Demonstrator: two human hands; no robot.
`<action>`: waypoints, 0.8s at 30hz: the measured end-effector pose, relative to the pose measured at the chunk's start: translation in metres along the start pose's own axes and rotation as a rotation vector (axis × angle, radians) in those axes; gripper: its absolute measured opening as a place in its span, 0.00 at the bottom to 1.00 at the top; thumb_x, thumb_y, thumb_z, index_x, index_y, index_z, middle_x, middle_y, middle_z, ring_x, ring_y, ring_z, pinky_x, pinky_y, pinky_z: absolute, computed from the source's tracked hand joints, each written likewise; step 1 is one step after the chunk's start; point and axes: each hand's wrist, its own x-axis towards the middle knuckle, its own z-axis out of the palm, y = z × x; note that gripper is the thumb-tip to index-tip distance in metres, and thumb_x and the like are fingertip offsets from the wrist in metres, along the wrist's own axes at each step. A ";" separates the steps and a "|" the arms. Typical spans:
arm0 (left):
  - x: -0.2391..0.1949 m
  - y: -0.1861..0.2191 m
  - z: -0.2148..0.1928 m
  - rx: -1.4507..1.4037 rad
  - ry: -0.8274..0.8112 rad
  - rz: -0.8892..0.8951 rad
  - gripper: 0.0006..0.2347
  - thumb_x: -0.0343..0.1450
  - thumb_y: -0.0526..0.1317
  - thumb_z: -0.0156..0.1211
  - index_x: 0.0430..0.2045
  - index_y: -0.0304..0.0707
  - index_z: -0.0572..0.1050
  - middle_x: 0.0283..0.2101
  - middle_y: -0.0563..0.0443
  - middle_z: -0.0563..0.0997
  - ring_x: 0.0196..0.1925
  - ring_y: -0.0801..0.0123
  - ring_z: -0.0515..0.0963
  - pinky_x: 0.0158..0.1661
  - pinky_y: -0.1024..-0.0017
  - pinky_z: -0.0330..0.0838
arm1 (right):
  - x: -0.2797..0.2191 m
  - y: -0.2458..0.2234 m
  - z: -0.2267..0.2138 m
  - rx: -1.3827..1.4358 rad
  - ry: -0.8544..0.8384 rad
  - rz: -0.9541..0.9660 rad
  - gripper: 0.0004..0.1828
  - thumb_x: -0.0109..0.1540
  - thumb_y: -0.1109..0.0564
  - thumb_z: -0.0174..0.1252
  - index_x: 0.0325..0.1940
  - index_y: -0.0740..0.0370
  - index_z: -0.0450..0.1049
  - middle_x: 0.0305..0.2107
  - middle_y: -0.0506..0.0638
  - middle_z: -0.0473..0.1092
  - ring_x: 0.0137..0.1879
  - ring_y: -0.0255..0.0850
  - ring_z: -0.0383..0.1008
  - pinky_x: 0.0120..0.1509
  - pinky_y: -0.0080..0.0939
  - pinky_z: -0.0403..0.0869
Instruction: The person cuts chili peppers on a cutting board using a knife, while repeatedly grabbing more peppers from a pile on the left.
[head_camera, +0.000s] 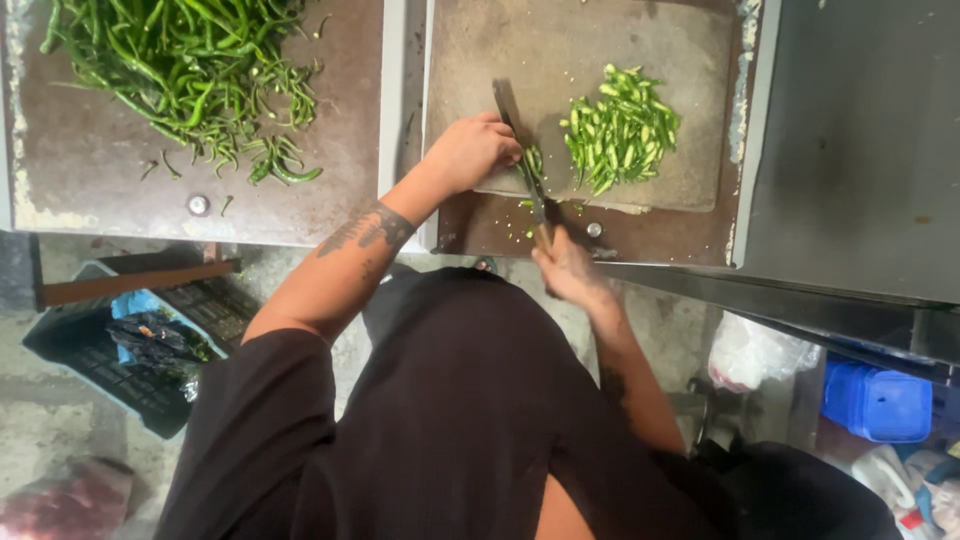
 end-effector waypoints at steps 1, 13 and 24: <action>-0.002 0.000 0.000 0.000 0.035 0.060 0.04 0.67 0.37 0.64 0.31 0.42 0.82 0.39 0.52 0.83 0.47 0.56 0.79 0.47 0.62 0.75 | -0.002 -0.003 -0.010 0.002 -0.005 -0.001 0.21 0.67 0.44 0.53 0.51 0.65 0.64 0.29 0.63 0.72 0.39 0.59 0.77 0.43 0.57 0.73; -0.006 0.007 0.008 0.062 -0.032 -0.069 0.03 0.67 0.39 0.64 0.29 0.43 0.81 0.35 0.52 0.82 0.45 0.56 0.79 0.44 0.61 0.75 | -0.011 -0.011 -0.016 0.089 -0.068 0.150 0.18 0.68 0.46 0.54 0.48 0.64 0.66 0.22 0.52 0.70 0.28 0.45 0.75 0.35 0.51 0.73; -0.016 0.030 0.001 0.034 0.058 -0.139 0.05 0.67 0.38 0.61 0.34 0.42 0.80 0.38 0.51 0.80 0.46 0.55 0.77 0.44 0.61 0.74 | -0.003 0.034 0.018 0.461 -0.053 0.083 0.14 0.67 0.50 0.56 0.45 0.62 0.64 0.20 0.50 0.69 0.20 0.37 0.69 0.23 0.42 0.69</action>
